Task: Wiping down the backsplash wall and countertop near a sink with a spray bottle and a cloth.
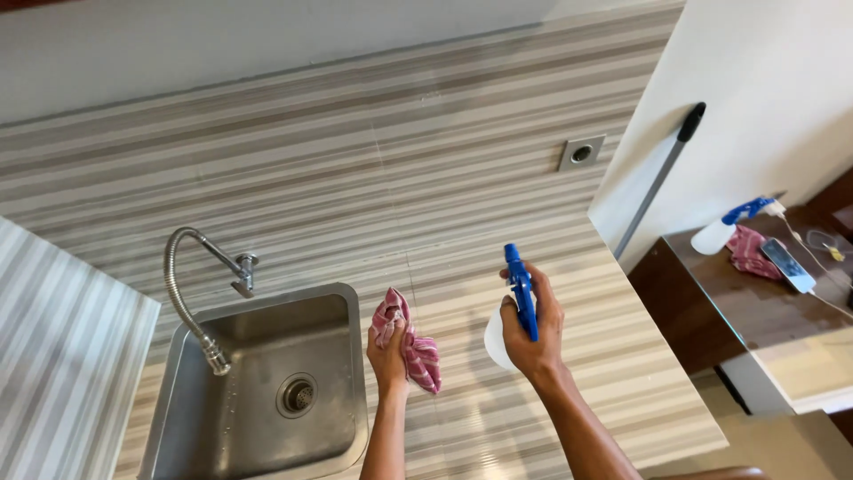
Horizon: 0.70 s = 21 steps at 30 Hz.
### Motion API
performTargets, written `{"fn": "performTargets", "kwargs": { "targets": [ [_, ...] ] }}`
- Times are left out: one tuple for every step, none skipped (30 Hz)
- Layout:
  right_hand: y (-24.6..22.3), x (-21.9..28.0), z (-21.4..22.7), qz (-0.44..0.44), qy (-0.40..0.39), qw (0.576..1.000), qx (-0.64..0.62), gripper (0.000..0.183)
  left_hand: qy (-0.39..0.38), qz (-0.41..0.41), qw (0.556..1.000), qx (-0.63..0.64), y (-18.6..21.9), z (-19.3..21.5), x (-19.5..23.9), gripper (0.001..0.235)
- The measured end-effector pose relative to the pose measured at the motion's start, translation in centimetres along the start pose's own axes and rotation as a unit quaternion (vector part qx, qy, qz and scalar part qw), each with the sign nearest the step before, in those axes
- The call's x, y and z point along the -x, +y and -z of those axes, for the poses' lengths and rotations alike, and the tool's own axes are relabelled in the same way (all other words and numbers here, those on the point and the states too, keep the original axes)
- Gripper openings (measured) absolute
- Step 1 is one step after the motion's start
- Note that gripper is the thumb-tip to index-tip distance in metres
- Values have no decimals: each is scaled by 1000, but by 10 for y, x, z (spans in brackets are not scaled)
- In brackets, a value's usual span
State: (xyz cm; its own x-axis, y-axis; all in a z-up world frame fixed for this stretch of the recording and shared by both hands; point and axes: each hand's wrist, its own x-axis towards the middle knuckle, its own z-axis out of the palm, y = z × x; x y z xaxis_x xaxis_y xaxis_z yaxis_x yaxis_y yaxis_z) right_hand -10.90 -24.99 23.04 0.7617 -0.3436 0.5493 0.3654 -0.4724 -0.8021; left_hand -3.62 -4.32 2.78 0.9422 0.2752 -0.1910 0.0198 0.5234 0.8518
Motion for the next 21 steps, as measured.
{"fn": "performTargets", "kwargs": {
  "targets": [
    [5,-3,2,16,4,1000,-5,52,-8,-22,999,36,7,-4,3,40],
    [8,-7,4,18,2,1000,-10,52,-6,-26,999,35,14,-9,4,40],
    [9,-9,5,0,7,1000,-18,47,-4,-44,999,32,20,-12,7,40],
    [11,-12,6,-19,12,999,-26,42,-3,-61,998,28,28,-15,9,39],
    [8,-15,5,-20,14,999,-31,42,-3,-65,998,24,37,-19,6,39],
    [5,-19,4,-27,27,999,-38,39,7,-70,997,32,46,-23,3,41],
    [3,-22,3,-35,45,998,-41,36,13,-73,996,39,54,-28,-1,42],
    [2,-23,0,-38,51,997,-44,36,8,-74,997,34,62,-30,-8,42],
    [3,-24,-3,-40,60,997,-32,34,-24,-94,994,51,69,-33,-16,41],
    [4,-26,-5,-41,69,997,-21,33,-56,-112,990,69,75,-36,-23,39],
    [2,-27,-9,-46,77,996,-22,33,-62,-111,990,63,89,-44,-29,39],
    [0,-29,-13,-52,81,995,-26,33,-76,-163,984,18,103,-53,-35,41],
    [-2,-31,-19,-59,87,994,-32,33,-90,-216,972,-27,117,-62,-42,42],
    [1,-30,-25,-62,96,993,-33,33,-99,-216,971,-33,130,-70,-52,42],
    [4,-29,-32,-73,103,991,-35,32,-77,-300,941,-135,142,-78,-63,49],
    [8,-29,-39,-83,109,990,-37,32,-55,-382,893,-232,154,-89,-74,56],
    [7,-33,-46,-85,122,988,-39,32,-68,-385,890,-235,170,-103,-90,56],
    [8,-36,-52,-80,124,988,-37,33,-87,-496,818,-279,185,-120,-106,66],
    [10,-36,-57,-76,125,989,-33,35,-106,-596,731,-315,195,-134,-118,76],
    [18,-37,-61,-80,137,987,-33,35,-118,-597,729,-314,205,-152,-140,76],
    [26,-35,-66,-75,137,987,-33,38,-124,-650,653,-369,213,-165,-158,77]
  ]
}}
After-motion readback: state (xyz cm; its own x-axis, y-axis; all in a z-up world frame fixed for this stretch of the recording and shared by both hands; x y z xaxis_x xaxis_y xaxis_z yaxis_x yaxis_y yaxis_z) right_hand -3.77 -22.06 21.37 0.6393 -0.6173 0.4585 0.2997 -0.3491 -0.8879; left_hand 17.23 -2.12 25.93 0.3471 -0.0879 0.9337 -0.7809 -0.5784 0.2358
